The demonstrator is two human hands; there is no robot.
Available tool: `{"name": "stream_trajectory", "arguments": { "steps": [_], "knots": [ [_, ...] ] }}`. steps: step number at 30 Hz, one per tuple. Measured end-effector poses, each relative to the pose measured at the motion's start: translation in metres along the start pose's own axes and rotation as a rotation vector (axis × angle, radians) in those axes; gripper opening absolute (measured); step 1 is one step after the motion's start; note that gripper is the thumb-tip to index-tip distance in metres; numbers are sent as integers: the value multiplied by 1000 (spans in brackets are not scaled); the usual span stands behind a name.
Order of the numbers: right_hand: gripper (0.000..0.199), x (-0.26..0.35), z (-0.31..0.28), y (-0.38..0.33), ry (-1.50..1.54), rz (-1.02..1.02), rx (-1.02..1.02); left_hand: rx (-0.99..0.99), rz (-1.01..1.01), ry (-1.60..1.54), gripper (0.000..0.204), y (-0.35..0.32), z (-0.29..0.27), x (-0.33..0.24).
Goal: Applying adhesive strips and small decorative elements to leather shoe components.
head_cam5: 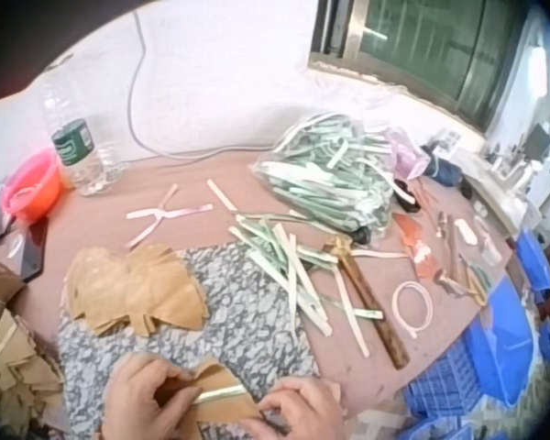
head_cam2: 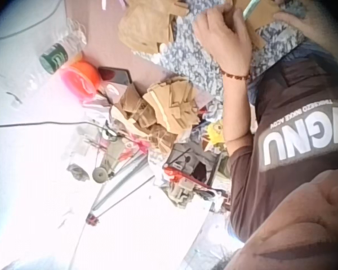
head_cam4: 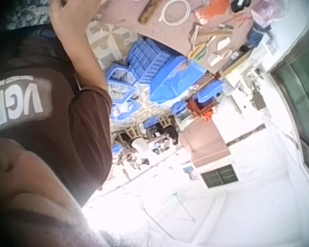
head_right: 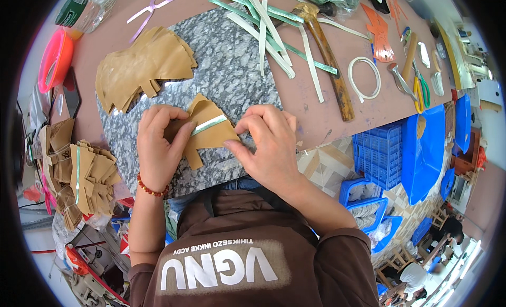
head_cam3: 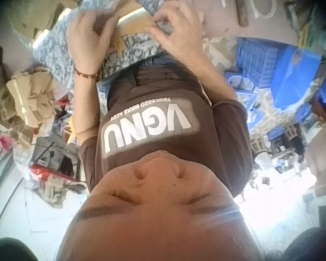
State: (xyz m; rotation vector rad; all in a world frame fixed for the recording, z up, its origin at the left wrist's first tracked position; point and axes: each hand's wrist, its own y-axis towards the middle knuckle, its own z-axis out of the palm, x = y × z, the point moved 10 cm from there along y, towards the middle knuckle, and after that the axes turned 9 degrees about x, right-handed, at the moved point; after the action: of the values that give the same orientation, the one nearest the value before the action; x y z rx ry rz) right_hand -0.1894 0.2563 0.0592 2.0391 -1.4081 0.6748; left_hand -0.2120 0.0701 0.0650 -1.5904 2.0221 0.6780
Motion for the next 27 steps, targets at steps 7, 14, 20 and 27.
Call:
{"name": "stream_trajectory", "arguments": {
  "steps": [7, 14, 20, 27],
  "knots": [
    [31, -1, -1, 0, 1, 9, -2, 66, -17, -31, 13, 6, 5, 5],
    [33, -3, 0, -1, -4, 16, 7, 17, 122, 27, 14, 0, -2, -9],
    [39, -5, 1, 1, -19, 58, 37, 83, 171, 41, 16, -3, 1, -11],
    [40, -4, 1, 1, 15, 43, 31, 168, 99, -158, 13, -6, -2, 4]
  ]
}}
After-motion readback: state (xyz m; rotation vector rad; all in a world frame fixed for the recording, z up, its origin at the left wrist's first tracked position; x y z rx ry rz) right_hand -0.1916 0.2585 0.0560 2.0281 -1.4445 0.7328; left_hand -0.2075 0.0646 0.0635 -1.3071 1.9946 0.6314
